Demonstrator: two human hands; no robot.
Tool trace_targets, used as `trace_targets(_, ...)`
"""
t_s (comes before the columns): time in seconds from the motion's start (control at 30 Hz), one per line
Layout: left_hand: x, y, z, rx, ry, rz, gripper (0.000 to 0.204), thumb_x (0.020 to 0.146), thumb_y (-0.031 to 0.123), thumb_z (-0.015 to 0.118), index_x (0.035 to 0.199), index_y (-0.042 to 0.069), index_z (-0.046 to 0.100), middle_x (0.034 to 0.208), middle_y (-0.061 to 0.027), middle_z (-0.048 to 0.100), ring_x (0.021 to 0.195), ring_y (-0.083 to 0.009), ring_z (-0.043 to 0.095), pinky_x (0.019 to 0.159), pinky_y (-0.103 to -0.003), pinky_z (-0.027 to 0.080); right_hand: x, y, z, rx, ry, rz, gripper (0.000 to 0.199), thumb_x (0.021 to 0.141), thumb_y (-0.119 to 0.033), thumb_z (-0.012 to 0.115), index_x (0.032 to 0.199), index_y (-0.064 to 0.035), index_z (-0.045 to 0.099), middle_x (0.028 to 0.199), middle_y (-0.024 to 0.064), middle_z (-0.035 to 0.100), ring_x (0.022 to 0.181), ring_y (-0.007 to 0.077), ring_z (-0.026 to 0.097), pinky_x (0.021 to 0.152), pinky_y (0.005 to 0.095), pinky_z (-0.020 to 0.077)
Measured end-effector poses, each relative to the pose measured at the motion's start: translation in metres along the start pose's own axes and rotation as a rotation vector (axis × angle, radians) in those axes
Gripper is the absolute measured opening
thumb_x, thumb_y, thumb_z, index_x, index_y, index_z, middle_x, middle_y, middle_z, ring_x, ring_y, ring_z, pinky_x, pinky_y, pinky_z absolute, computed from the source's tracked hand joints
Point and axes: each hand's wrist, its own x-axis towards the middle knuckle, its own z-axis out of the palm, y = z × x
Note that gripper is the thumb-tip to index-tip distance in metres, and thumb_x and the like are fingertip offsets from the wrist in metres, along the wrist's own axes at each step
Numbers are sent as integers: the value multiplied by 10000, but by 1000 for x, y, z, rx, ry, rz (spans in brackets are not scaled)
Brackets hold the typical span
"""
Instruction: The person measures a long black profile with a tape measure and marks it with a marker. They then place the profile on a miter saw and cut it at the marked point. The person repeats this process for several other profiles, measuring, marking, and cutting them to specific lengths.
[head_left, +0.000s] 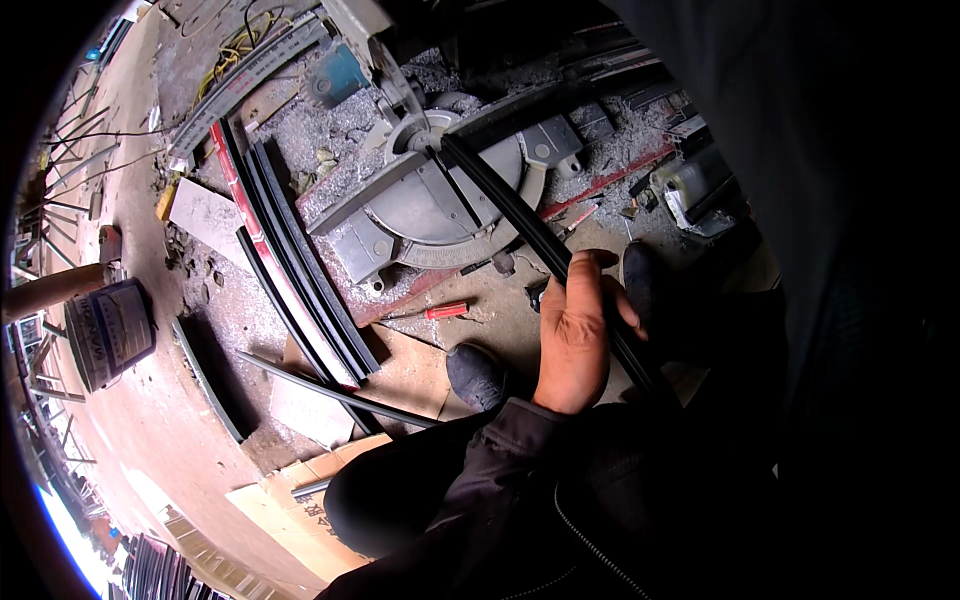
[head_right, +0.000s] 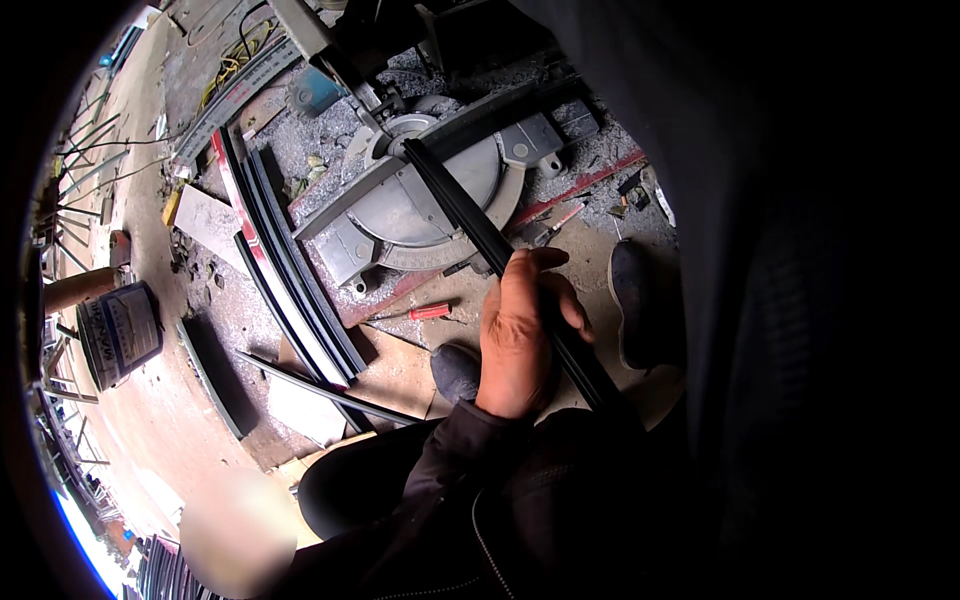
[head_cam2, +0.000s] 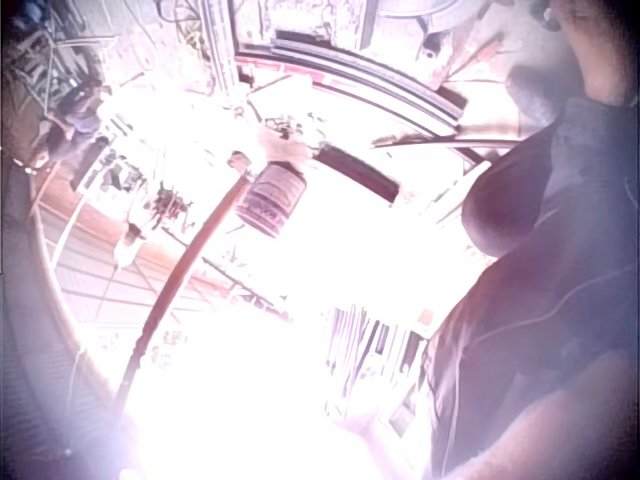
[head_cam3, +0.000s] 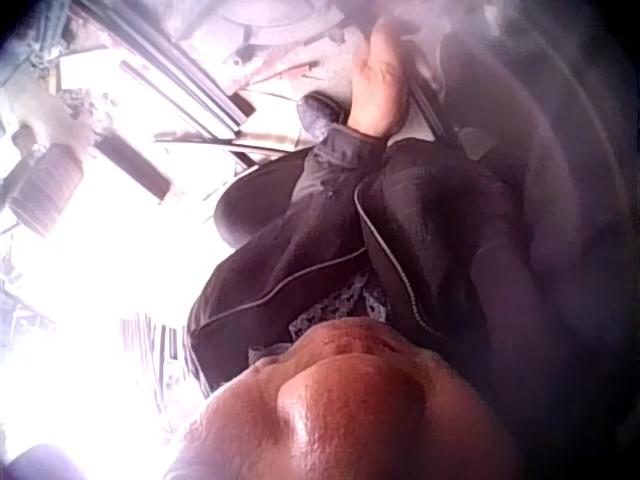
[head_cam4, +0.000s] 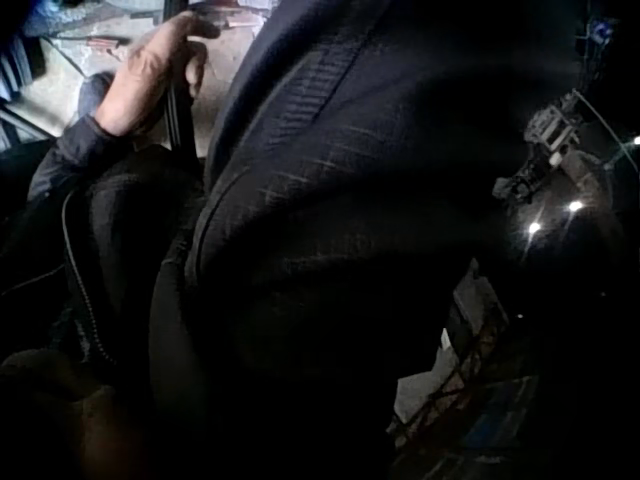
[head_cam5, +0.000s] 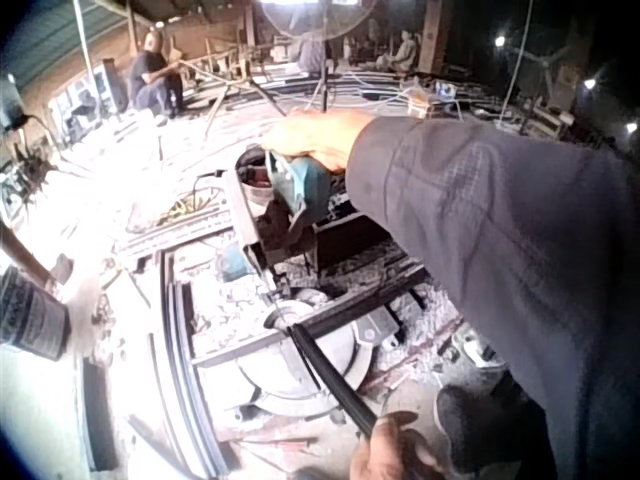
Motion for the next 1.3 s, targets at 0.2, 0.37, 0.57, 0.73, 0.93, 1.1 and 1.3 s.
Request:
trace_targets(0.2, -3, 4, 3, -30, 13, 2, 576, 1105, 464, 397, 1238, -85, 508, 673, -72, 574, 575, -191, 584, 592, -302, 484, -17, 3, 7, 121, -4, -64, 146, 966, -146, 709, 1063, -40, 729, 899, 39, 710, 740, 148, 672, 621, 307, 558)
trace_targets(0.37, -4, 2, 6, -10, 2, -2, 584, 1107, 460, 393, 1249, -96, 502, 681, -73, 569, 585, -189, 582, 597, -301, 484, -11, 8, -1, 112, 8, -59, 119, 960, -146, 718, 1032, -53, 732, 873, 31, 704, 767, 143, 665, 648, 302, 545)
trace_targets(0.57, -4, 2, 2, -10, 13, 13, 588, 1106, 466, 391, 1259, -90, 508, 691, -71, 569, 598, -187, 584, 601, -300, 486, 7, 20, -3, 121, -75, -54, 95, 954, -139, 723, 1000, -56, 723, 897, 38, 705, 830, 133, 669, 694, 299, 536)
trace_targets(0.73, -6, 1, 4, 2, 12, -8, 594, 1106, 470, 393, 1268, -89, 508, 695, -70, 570, 605, -187, 588, 600, -303, 494, 22, 41, -26, 171, -147, -281, 95, 963, -142, 704, 995, -54, 720, 912, 31, 706, 834, 127, 664, 724, 289, 527)
trace_targets(0.93, -6, 1, 2, 11, 23, -4, 594, 1105, 472, 395, 1270, -88, 508, 696, -72, 571, 602, -188, 591, 599, -304, 499, 8, 35, -15, 202, -175, -198, 88, 970, -146, 690, 972, -59, 699, 865, 5, 668, 789, 115, 642, 704, 295, 535)
trace_targets(1.1, -6, 3, 2, 13, 28, 4, 587, 1106, 470, 397, 1271, -83, 507, 694, -72, 569, 599, -189, 591, 600, -302, 498, -24, 5, 13, 124, -95, -116, 102, 973, -172, 691, 955, -72, 687, 828, -4, 637, 733, 116, 618, 629, 290, 514)
trace_targets(1.3, -6, 1, 3, 3, 25, -4, 581, 1108, 471, 396, 1267, -77, 507, 690, -68, 568, 595, -189, 593, 592, -303, 495, -26, 2, 14, 63, -47, -89, 109, 971, -178, 692, 951, -71, 683, 815, -7, 626, 715, 115, 608, 614, 287, 508)
